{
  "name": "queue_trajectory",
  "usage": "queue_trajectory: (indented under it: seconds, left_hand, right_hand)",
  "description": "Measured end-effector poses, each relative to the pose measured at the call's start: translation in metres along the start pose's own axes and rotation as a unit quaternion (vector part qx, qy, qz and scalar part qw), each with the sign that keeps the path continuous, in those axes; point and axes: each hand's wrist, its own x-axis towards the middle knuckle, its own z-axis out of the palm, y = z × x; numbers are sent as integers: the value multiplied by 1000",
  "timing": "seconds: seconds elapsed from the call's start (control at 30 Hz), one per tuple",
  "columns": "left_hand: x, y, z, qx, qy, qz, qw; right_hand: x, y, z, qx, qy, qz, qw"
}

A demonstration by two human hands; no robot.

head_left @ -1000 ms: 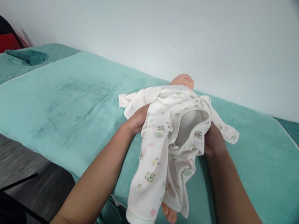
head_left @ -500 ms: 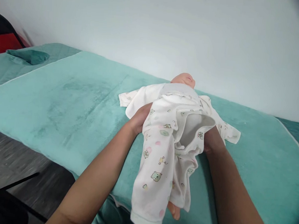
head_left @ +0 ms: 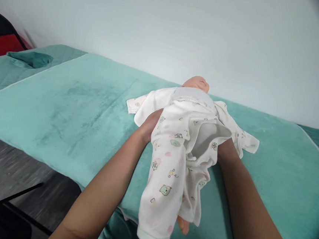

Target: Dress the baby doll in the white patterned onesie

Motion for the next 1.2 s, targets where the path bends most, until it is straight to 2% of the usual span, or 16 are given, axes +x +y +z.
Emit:
queue_trajectory:
  seconds: [0.13,0.2,0.37,0.5,0.57,0.63,0.73,0.8,0.87,1.0,1.1,1.2]
  left_hand:
    - [-2,3,3,11,-40,47,998]
    - [-2,3,4,16,-42,58,997]
    - [1,2,5,69,12,110,991]
    - [9,-3,4,93,43,222,970]
    - [14,-5,2,105,53,271,955]
    - [18,-7,1,111,52,290,949]
    - [19,-7,-2,145,39,312,938]
    - [18,-6,-4,190,43,347,918]
    - [19,-4,-5,233,49,371,898]
    - [31,0,-5,271,59,343,898]
    - [47,2,-6,271,89,298,911]
    - [57,1,-6,225,117,250,934]
  right_hand:
    - [0,-8,5,54,3,11,998]
    - [2,-7,6,78,4,13,997]
    - [13,5,3,162,-7,52,985]
    - [16,13,1,132,-4,41,990]
    - [14,14,1,61,17,3,998]
    - [9,14,0,-41,68,-65,995]
    - [4,13,-1,-177,148,-204,951]
    - [2,12,-2,-230,149,-271,923]
    - [3,11,-3,-255,122,-294,913]
    - [17,10,-6,-247,94,-256,930]
    - [42,10,-9,-231,101,-193,948]
    - [68,14,-9,-203,95,-118,967]
